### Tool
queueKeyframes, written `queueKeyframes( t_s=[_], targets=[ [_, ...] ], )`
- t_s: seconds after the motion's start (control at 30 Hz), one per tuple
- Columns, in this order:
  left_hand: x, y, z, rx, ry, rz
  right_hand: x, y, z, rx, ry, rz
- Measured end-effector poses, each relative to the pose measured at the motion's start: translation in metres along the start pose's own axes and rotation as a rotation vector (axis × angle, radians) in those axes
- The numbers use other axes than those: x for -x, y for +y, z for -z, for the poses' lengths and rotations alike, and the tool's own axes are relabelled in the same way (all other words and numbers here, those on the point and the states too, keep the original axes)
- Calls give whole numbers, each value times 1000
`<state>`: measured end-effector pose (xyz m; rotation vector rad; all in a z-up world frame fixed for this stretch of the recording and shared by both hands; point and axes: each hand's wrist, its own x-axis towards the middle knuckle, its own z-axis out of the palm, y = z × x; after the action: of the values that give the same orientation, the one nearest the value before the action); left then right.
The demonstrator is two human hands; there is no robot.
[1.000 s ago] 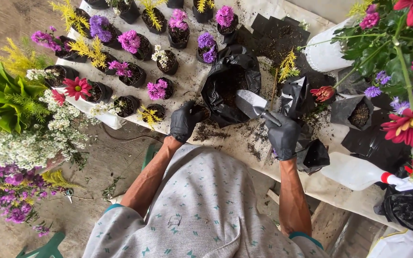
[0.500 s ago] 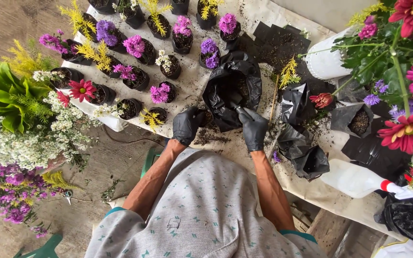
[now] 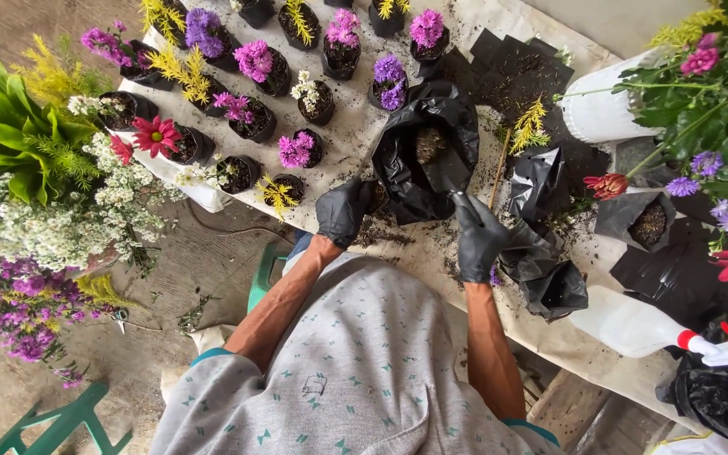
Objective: Filling small nursery bags with soil and transplanting flowering plants into them.
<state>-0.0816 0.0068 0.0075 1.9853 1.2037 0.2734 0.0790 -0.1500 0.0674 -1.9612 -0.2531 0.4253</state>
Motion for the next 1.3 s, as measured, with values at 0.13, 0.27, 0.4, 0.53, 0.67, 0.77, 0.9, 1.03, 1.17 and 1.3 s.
queueKeyframes(
  t_s=[0.13,0.27,0.4,0.53,0.67,0.77,0.9,1.03,1.17,1.3],
  targets=[
    [-1,0,-4,-53,55,-40,9,-32,26,168,-6,-2],
    [-3,-8,-11,-45,60,-38,17,-59,45,214,-63,-54],
    [-4,-1,1,53,36,17,25,-52,70,222,-90,-114],
    [6,-12,3,102,41,102,31,-84,72,141,-262,-152],
    [9,-20,4,56,-67,273,31,-90,69,169,-374,-127],
    [7,-15,-7,16,-98,279,25,-84,60,253,-419,-66],
    [8,-16,-8,74,-145,311,31,-106,47,463,-424,27],
    [10,-25,-17,130,-142,286,34,-113,35,601,-439,160],
    [10,-11,0,137,-161,292,42,-130,26,598,-431,298],
    [12,-8,4,136,-161,286,49,-122,22,652,-363,518]
  ],
)
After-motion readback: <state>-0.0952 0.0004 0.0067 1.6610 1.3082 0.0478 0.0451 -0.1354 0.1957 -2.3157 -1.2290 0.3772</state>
